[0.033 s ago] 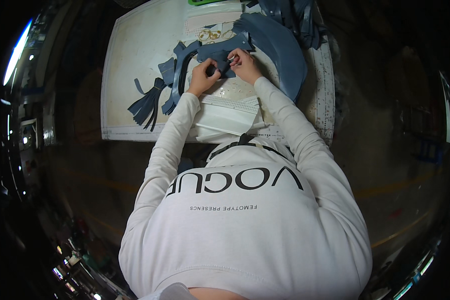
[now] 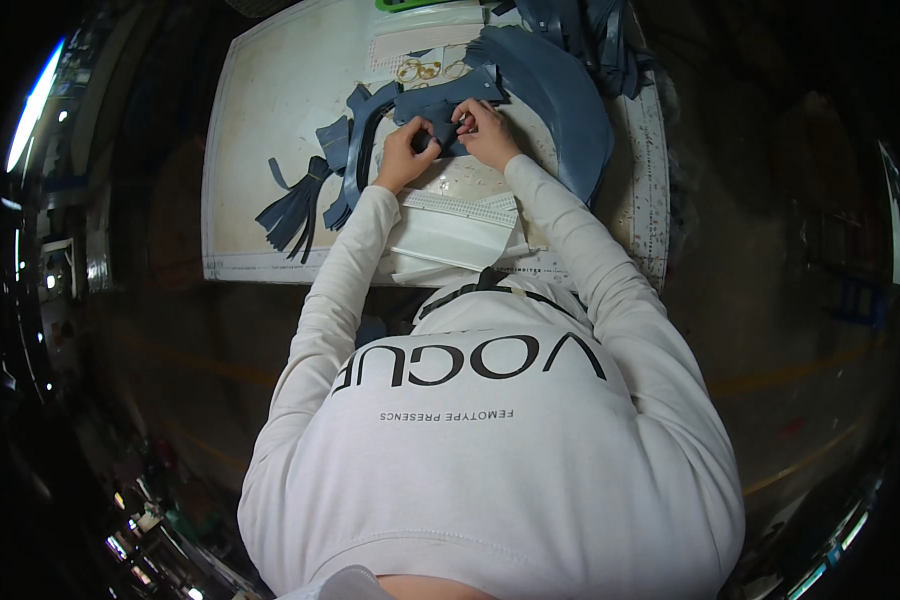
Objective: The person repeatedly picks small adhesive strips from a white roll and presses them onto the edges of several blue fabric pieces laid on a table. The person handles each piece one at a time, aligning and smoothing the strips along the edges.
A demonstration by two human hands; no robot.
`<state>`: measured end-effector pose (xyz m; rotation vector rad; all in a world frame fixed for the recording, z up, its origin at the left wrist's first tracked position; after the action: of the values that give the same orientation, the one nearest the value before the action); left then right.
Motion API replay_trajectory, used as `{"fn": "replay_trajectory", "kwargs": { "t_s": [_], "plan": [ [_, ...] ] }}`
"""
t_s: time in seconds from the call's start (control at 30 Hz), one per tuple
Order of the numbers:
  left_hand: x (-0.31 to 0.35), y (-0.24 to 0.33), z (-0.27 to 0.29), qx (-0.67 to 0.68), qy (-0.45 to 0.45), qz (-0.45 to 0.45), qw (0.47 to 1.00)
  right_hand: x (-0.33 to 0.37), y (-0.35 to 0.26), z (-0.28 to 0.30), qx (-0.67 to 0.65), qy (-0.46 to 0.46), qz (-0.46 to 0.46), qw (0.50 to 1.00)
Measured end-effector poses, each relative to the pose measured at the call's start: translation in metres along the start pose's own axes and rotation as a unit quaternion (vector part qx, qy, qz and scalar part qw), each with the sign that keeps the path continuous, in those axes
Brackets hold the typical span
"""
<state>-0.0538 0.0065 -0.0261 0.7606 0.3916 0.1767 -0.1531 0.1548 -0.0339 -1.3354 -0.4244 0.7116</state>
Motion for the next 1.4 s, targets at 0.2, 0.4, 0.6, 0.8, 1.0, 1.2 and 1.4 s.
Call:
{"fn": "replay_trajectory", "kwargs": {
  "t_s": [0.2,0.4,0.6,0.8,1.0,1.2,1.4],
  "plan": [
    [0.000,-0.001,0.001,-0.021,0.000,-0.023,1.000,0.008,-0.006,-0.019,0.097,-0.016,0.155,0.983],
    [-0.005,0.012,0.011,0.080,0.002,0.002,0.997,-0.003,-0.002,-0.003,0.120,0.132,0.133,0.975],
    [-0.021,-0.005,0.024,-0.050,-0.150,0.042,0.986,-0.013,-0.017,0.022,0.125,0.110,0.065,0.984],
    [-0.026,-0.004,0.020,-0.061,-0.238,-0.077,0.966,-0.005,-0.036,0.010,0.293,-0.142,0.097,0.941],
    [-0.009,0.004,0.030,0.034,-0.259,0.050,0.964,-0.014,-0.040,0.012,0.224,-0.243,0.002,0.944],
    [-0.029,0.005,0.061,-0.038,-0.127,-0.001,0.991,-0.051,-0.067,0.058,0.183,-0.137,0.125,0.966],
    [-0.075,0.008,0.061,-0.284,-0.061,-0.117,0.950,-0.076,-0.052,0.065,0.361,-0.074,0.230,0.901]
  ]
}}
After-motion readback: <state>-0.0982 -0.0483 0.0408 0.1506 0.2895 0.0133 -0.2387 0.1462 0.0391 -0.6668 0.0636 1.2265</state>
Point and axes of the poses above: each hand's wrist, its own x-axis away from the middle knuckle, its own z-axis out of the back of the hand, y = z × x, the point moved 3 cm from there along -x, towards the middle knuckle, and after that the axes turned 5 degrees about -x, right-handed, at the moved point
